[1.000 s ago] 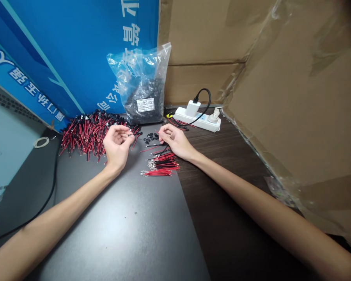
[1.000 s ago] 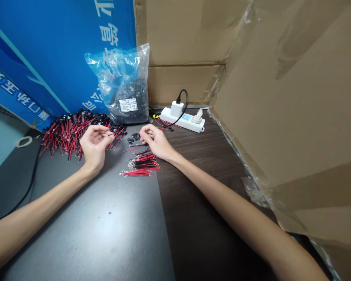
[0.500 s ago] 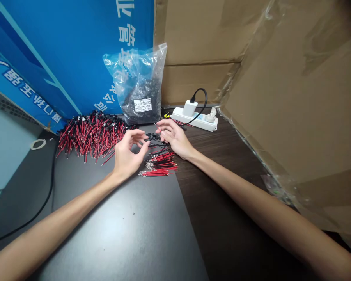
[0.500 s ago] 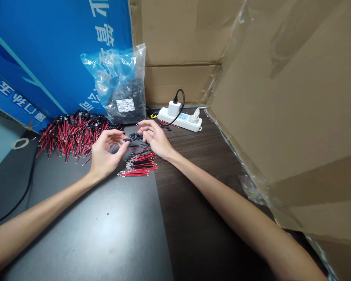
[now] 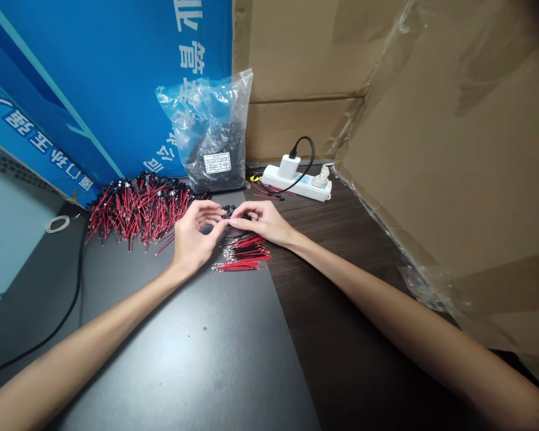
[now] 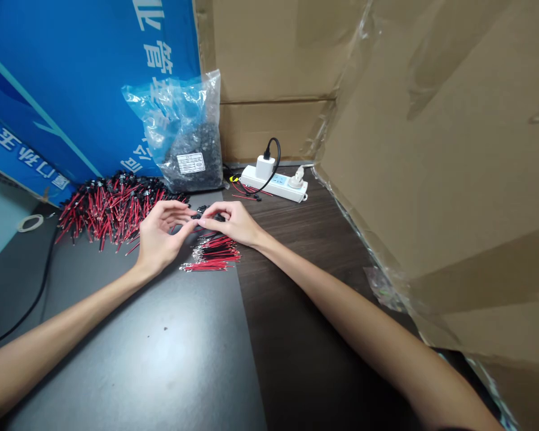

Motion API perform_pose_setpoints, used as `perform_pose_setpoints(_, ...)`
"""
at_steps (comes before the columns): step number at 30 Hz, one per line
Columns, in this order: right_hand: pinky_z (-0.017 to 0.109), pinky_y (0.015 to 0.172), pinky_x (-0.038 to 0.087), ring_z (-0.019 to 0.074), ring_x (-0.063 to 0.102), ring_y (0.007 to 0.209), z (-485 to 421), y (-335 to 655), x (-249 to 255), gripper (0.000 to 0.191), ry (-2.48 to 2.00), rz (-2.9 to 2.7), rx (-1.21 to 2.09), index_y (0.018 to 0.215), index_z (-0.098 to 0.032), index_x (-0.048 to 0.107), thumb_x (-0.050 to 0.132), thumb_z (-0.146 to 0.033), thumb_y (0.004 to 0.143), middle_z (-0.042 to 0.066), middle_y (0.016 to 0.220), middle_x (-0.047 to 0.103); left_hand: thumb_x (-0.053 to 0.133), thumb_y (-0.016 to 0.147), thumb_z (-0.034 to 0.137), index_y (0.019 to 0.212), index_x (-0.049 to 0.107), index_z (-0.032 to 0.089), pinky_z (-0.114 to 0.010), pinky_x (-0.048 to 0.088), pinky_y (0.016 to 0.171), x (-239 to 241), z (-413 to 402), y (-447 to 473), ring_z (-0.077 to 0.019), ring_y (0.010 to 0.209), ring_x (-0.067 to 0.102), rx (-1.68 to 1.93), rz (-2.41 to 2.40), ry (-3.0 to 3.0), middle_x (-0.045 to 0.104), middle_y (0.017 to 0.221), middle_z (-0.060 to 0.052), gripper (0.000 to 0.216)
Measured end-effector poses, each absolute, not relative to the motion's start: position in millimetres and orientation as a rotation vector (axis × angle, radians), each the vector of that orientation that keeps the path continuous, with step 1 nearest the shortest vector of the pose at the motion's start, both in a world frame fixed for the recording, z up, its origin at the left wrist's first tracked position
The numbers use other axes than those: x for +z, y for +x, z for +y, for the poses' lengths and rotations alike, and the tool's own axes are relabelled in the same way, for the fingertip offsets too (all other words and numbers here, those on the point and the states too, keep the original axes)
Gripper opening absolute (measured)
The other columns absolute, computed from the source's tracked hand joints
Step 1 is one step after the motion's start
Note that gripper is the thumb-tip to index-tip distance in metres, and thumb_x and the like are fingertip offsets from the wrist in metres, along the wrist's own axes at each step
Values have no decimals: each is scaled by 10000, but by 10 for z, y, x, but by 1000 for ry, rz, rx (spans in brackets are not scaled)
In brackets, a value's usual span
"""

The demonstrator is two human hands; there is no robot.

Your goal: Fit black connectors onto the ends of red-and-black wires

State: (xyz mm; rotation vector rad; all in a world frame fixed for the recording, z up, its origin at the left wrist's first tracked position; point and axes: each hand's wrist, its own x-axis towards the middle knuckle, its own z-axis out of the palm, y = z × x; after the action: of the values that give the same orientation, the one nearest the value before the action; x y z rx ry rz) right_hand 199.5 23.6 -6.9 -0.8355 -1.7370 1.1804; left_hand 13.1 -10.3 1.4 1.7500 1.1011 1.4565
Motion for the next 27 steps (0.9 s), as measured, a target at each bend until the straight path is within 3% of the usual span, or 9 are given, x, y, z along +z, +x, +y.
perform_pose_setpoints(11,277,577,369,120,524,617,263,2012,-114,240,-912,-1696,1127,810,-167,752,737,-405,777,24,730,711,798,766,276,983,679,200,-371,637,805,11,-96,137,-211,856,764,1422,1126,1690,785,939,-80,259)
perform_pose_setpoints(17,280,586,373,135,556,638,257,2017,-116,248,-897,-1721,1132,824,-168,743,721,-411,785,30,725,711,770,798,236,963,695,204,-346,631,750,44,-125,127,-214,831,773,1433,1214,1833,795,909,-55,184)
perform_pose_setpoints(27,279,569,324,112,476,594,210,2055,-73,260,-918,-1862,1026,853,-160,751,699,-414,824,31,775,713,729,822,143,1011,712,223,-373,615,849,7,-145,98,-213,847,778,1387,1229,1998,800,906,-34,207)
